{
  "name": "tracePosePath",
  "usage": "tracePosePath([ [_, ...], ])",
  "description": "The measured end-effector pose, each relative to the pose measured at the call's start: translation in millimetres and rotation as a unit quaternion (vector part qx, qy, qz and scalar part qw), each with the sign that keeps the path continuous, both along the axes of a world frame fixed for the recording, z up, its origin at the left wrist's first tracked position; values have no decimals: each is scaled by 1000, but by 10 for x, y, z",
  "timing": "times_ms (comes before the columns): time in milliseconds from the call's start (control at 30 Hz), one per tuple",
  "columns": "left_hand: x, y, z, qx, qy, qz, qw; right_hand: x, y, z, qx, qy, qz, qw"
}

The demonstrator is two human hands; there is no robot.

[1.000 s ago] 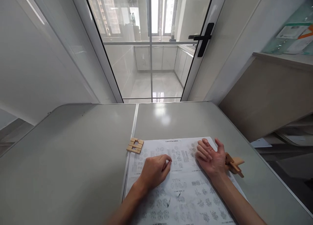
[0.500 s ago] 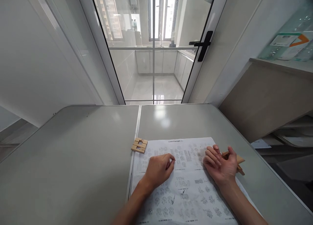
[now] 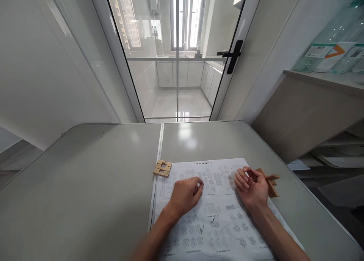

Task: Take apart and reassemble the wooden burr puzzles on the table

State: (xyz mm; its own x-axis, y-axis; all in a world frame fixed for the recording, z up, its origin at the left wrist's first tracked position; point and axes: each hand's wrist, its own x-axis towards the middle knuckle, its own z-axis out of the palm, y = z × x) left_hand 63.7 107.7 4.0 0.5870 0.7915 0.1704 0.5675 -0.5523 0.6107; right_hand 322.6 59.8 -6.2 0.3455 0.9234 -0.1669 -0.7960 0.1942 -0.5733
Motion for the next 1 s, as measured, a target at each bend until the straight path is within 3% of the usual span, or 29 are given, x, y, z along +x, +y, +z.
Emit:
tracePosePath([
  [133,-3,0,-10,-8,-7,2,1000,-114,22,42,-21,-118,49,992],
  [233,-6,3,-18,-13,-15,4,1000,-218,43,66,-51,-221,95,969],
  [433,0,10,-14,-36,-50,25,998,-428,165,105,-65,-449,209,866],
  [600,29,40,31,-72,-116,97,986,-560,330,117,-30,-528,273,804],
  [733,32,80,111,-174,-266,153,936,-635,410,130,-12,-561,302,771],
  [833,22,99,149,-205,-325,148,911,-675,449,133,1,-576,311,756],
  [1000,31,91,127,-196,-312,148,918,-707,526,119,26,-586,294,755],
])
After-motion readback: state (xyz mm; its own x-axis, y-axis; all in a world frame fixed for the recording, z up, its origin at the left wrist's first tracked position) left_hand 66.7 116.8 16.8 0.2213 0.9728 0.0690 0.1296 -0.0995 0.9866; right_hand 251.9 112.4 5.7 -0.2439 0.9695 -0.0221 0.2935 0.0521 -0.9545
